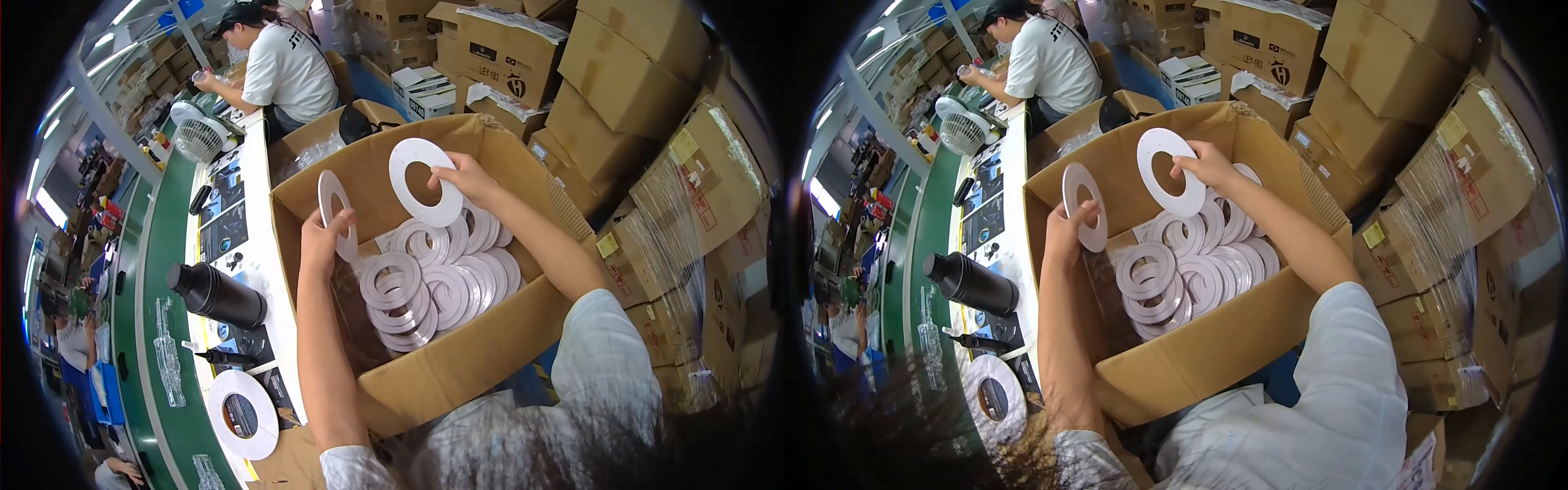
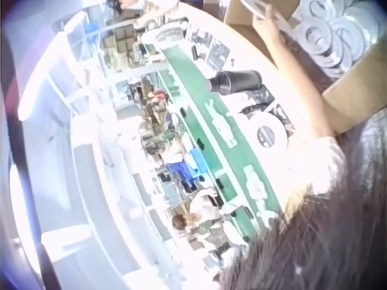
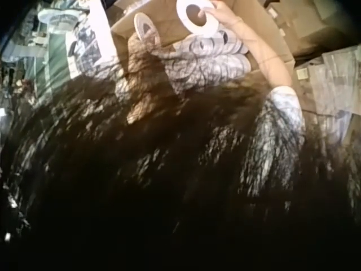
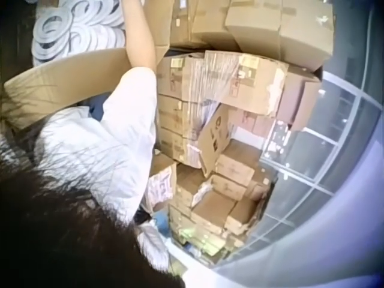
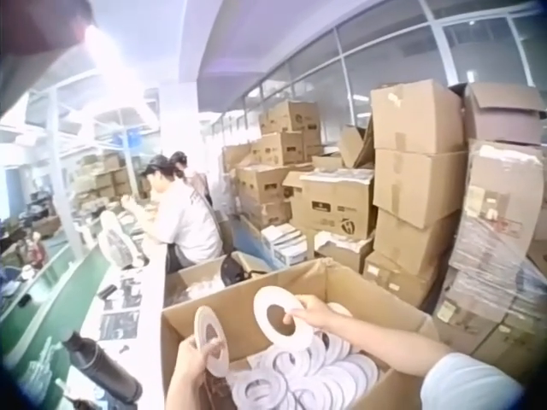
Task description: Applying a sealant or adhesive to white ring-shaped components and packing them into a shipping box.
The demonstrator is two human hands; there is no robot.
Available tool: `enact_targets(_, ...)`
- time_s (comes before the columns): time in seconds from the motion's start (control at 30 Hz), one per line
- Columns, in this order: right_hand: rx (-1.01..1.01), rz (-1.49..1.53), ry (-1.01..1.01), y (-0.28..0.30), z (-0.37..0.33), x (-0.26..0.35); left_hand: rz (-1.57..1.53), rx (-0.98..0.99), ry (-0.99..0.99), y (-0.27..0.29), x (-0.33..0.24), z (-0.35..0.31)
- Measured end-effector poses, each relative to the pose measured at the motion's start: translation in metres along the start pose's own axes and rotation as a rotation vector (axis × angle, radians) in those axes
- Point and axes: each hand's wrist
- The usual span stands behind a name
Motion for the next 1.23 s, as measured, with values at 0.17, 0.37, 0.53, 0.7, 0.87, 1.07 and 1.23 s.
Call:
enact_targets(0.17,0.104,-0.152,0.028,0.001,0.000,-0.011,-0.366,-0.106,-0.014,-0.013,-0.026,-0.006)
enact_targets(0.37,-0.087,-0.590,0.231,0.003,-0.010,0.006,-0.040,-0.117,0.230,-0.014,-0.012,-0.011)
enact_targets(0.53,-0.464,-0.411,0.337,-0.003,-0.006,0.009,0.134,-0.149,0.128,-0.013,0.004,-0.003)
enact_targets(0.7,-0.041,-0.752,0.598,-0.017,-0.004,-0.052,0.322,-0.180,0.266,-0.029,0.018,0.000)
enact_targets(0.87,-0.195,-0.719,0.563,-0.021,-0.002,-0.017,0.459,-0.224,0.310,-0.015,0.048,0.012)
enact_targets(1.07,-0.189,-0.819,0.433,-0.014,-0.001,0.003,0.363,-0.201,0.302,-0.022,0.033,0.000)
enact_targets(1.23,0.144,-0.848,0.611,-0.020,0.004,-0.040,0.386,-0.045,0.394,-0.032,0.027,0.010)
Point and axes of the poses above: each hand's wrist, its own z-axis towards the middle knuckle, its own y-axis out of the back of the hand, x = y × z, and after that the axes turned 4 degrees about -z, right-handed
